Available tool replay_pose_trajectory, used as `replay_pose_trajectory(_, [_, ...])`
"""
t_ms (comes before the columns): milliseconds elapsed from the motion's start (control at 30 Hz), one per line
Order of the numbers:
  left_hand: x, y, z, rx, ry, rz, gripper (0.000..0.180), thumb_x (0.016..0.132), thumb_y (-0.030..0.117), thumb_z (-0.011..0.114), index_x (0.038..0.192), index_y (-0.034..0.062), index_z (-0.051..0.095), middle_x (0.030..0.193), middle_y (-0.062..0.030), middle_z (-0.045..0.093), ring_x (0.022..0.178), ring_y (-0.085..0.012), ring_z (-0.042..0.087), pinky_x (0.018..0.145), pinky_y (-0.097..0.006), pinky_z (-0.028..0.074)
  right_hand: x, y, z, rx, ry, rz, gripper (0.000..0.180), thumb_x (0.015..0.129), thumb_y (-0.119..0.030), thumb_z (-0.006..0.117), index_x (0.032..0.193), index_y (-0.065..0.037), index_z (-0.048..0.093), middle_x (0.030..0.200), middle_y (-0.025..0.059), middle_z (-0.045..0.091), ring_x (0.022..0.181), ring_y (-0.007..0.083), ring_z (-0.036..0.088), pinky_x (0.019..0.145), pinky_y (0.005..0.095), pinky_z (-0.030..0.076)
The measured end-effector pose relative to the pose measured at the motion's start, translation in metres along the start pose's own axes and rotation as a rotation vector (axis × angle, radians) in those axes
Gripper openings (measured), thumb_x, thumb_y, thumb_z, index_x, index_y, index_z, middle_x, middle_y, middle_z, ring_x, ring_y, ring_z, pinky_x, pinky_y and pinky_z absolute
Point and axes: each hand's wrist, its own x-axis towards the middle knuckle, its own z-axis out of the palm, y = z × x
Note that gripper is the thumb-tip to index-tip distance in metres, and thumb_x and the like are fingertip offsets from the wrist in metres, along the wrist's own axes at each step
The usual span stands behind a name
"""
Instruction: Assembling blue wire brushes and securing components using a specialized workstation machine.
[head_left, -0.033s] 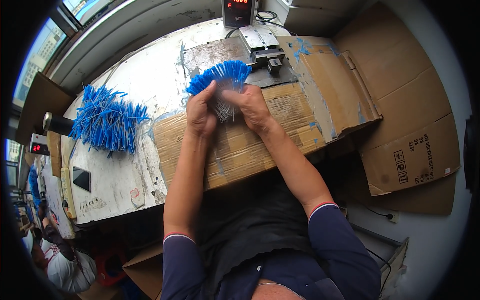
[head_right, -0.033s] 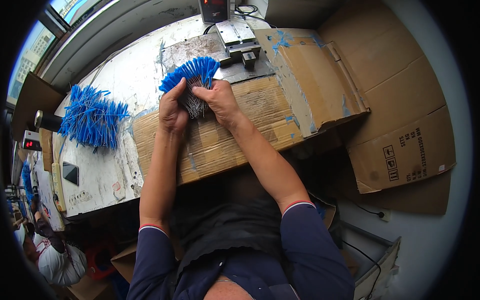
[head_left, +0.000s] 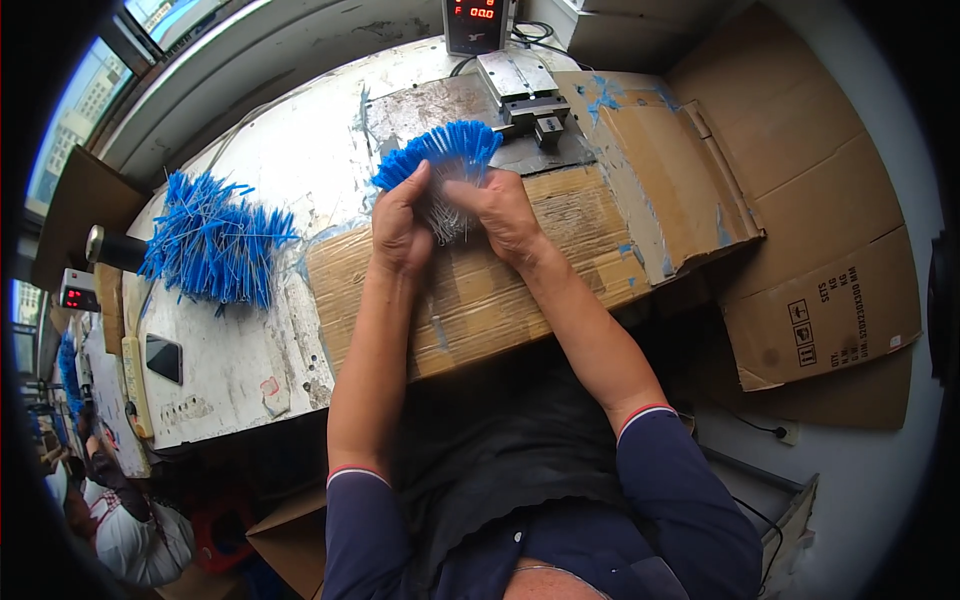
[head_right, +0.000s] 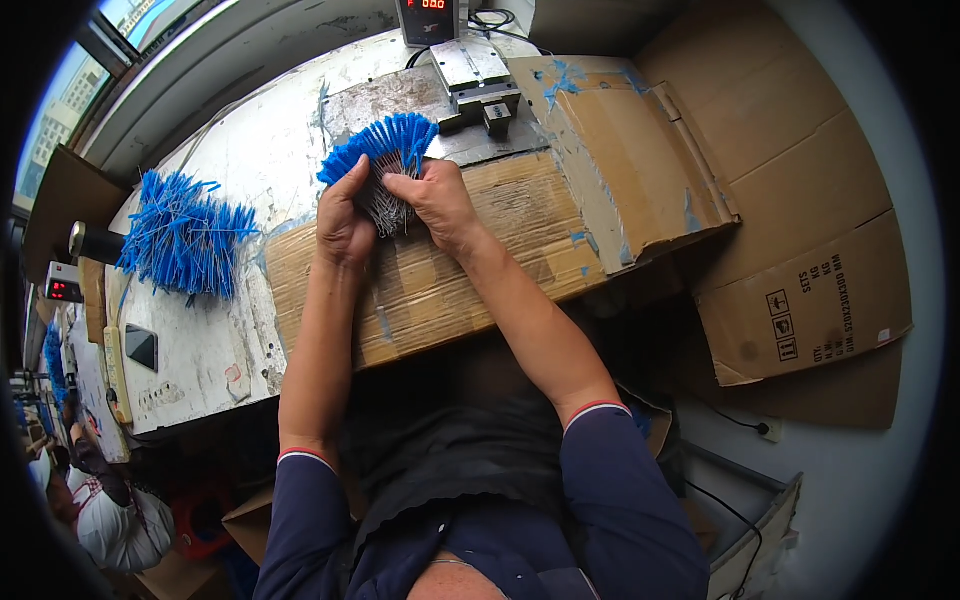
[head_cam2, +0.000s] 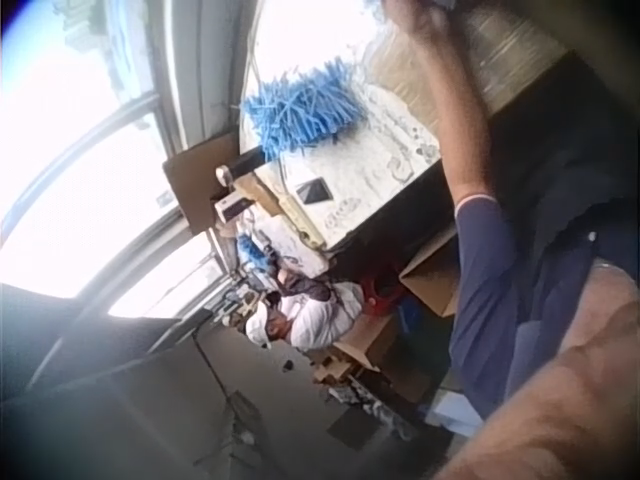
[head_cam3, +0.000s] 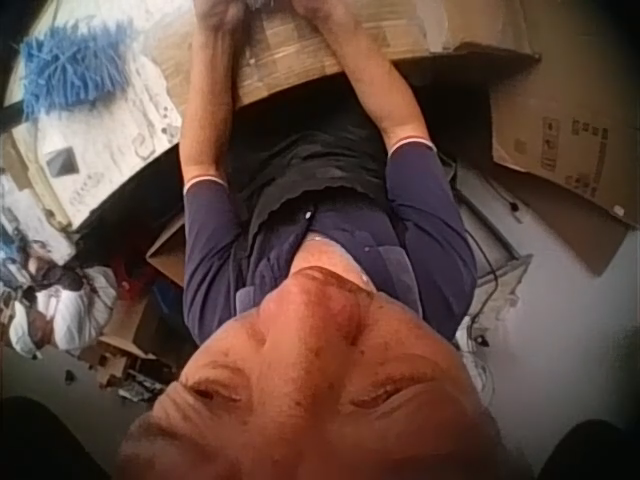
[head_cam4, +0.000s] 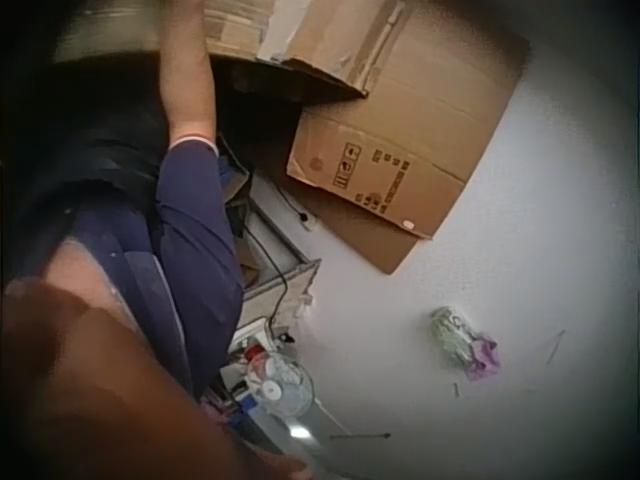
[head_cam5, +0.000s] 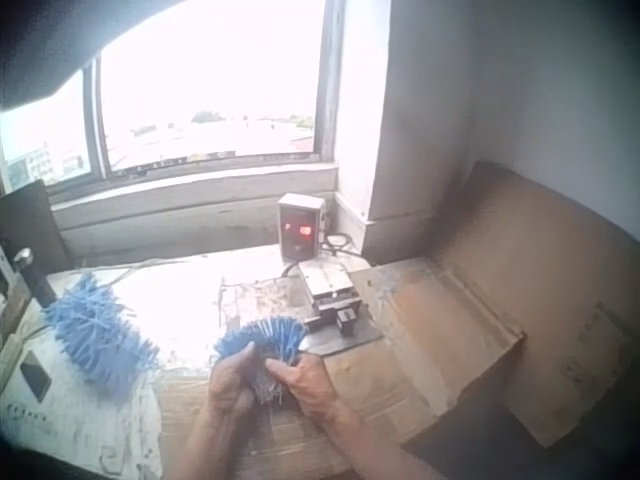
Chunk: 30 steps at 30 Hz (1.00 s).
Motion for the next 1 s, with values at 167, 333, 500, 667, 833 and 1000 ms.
replay_pose_trajectory(167, [0.004, 0.001, -0.008, -0.028, -0.05, -0.043, 0.026, 0.102, 0.015, 0.061, 0.12, -0.0032, 0.066, 0.116, -0.0163, 0.072, 0.104, -0.028, 0.071, 0.098, -0.043, 0.056, -0.001, 0.0, 0.001, 0.004, -0.017, -0.024, 0.015, 0.094, -0.005, 0.069, 0.107, 0.002, 0.073, 0.099, 0.0048, 0.073, 0.084, 0.0093, 0.067, 0.075, 0.025, 0.056])
replay_pose_trajectory(333, [0.004, -0.001, -0.007, -0.082, -0.09, -0.059, 0.027, 0.102, 0.015, 0.061, 0.121, -0.0033, 0.065, 0.118, -0.0164, 0.071, 0.107, -0.028, 0.07, 0.1, -0.044, 0.055, -0.002, 0.0, -0.001, -0.028, -0.025, 0.013, 0.025, 0.095, -0.009, 0.071, 0.118, 0.003, 0.07, 0.111, 0.0044, 0.072, 0.097, 0.0098, 0.066, 0.088, 0.0262, 0.052])
replay_pose_trajectory(500, [0.003, -0.002, -0.007, -0.055, -0.095, -0.028, 0.027, 0.101, 0.014, 0.063, 0.121, -0.0029, 0.065, 0.117, -0.016, 0.072, 0.106, -0.0277, 0.07, 0.1, -0.044, 0.055, -0.001, 0.0, 0.003, -0.028, 0.024, -0.063, 0.017, 0.095, -0.007, 0.07, 0.11, 0.001, 0.073, 0.102, 0.004, 0.074, 0.087, 0.0091, 0.067, 0.077, 0.0249, 0.056])
replay_pose_trajectory(667, [0.001, -0.003, -0.001, 0.007, -0.059, 0.011, 0.027, 0.097, 0.013, 0.068, 0.119, -0.0008, 0.066, 0.115, -0.0144, 0.072, 0.104, -0.0263, 0.07, 0.098, -0.041, 0.056, -0.002, -0.001, 0.004, -0.027, 0.035, -0.038, 0.017, 0.096, -0.008, 0.07, 0.11, 0.001, 0.073, 0.101, 0.0034, 0.073, 0.087, 0.0084, 0.066, 0.078, 0.0246, 0.055])
replay_pose_trajectory(833, [-0.004, -0.007, 0.007, 0.298, -0.01, 0.192, 0.033, 0.087, 0.004, 0.078, 0.118, 0.0021, 0.067, 0.108, -0.0078, 0.073, 0.098, -0.02, 0.07, 0.094, -0.038, 0.056, -0.002, -0.003, -0.003, -0.221, -0.048, 0.02, 0.026, 0.099, -0.016, 0.067, 0.119, 0.0, 0.07, 0.107, -0.0002, 0.069, 0.094, 0.0069, 0.061, 0.085, 0.0247, 0.05])
replay_pose_trajectory(1000, [-0.004, -0.011, 0.01, 0.252, 0.071, 0.23, 0.03, 0.087, 0.003, 0.078, 0.116, 0.0018, 0.068, 0.107, -0.0081, 0.073, 0.095, -0.02, 0.071, 0.09, -0.036, 0.058, -0.002, -0.003, -0.002, -0.297, -0.132, -0.034, 0.017, 0.097, -0.011, 0.063, 0.107, -0.001, 0.071, 0.097, 0.0007, 0.07, 0.085, 0.0071, 0.061, 0.078, 0.0255, 0.053])
